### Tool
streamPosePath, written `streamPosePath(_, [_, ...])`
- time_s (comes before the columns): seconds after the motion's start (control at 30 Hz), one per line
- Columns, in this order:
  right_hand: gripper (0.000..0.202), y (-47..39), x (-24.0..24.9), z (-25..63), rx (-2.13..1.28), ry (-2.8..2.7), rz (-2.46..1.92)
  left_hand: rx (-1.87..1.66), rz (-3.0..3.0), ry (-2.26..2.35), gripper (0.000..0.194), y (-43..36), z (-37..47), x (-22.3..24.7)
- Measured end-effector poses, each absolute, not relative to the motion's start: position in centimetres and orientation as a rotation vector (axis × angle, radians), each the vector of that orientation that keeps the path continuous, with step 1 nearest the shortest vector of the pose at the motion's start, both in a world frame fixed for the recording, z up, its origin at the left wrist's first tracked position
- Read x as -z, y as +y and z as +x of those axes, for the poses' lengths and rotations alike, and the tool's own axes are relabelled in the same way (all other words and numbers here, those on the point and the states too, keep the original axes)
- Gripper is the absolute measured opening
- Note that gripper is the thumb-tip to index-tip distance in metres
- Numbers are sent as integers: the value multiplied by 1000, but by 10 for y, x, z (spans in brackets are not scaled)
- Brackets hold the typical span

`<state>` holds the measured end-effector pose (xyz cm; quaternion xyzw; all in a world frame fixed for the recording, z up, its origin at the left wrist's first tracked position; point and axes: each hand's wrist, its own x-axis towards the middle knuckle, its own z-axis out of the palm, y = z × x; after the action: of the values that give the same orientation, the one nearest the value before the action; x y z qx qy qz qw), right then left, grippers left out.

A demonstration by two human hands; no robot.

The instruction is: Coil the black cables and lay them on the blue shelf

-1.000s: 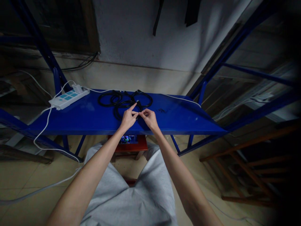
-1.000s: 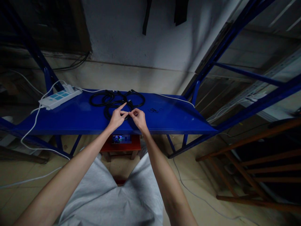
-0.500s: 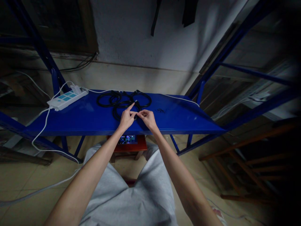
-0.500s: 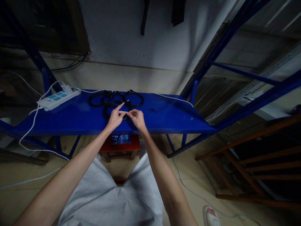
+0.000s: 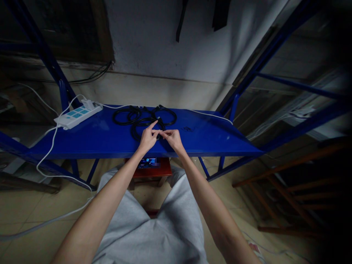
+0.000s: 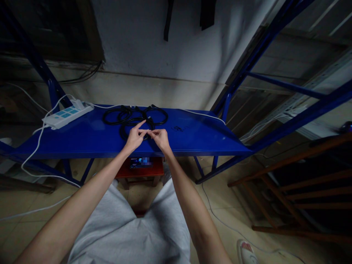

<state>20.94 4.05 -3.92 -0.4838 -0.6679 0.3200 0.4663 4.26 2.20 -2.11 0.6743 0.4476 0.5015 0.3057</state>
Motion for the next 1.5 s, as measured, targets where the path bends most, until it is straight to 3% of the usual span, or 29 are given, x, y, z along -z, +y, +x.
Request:
streamPosePath(0.4, [47,40,37,209,-704,-1852,-1169,-1317,1791,1149,50,22,43,21])
streamPosePath(0.53, [42,39,36,209,-658,-1962,-1176,-1319,1830,1143,37,21,42,20])
streamPosePath(0.83, [25,40,41,207,-284,-2136,-1187,-1388,1786,1094,27,25,41,23])
streamPosePath(1.13, [14,38,37,206,-483,-2027,-1084,-1376,1696,1087,22,28,42,25])
streamPosePath(1.5, [40,39,34,208,-885,-1690,-1039,-1337,1873,1134,18,32,43,28])
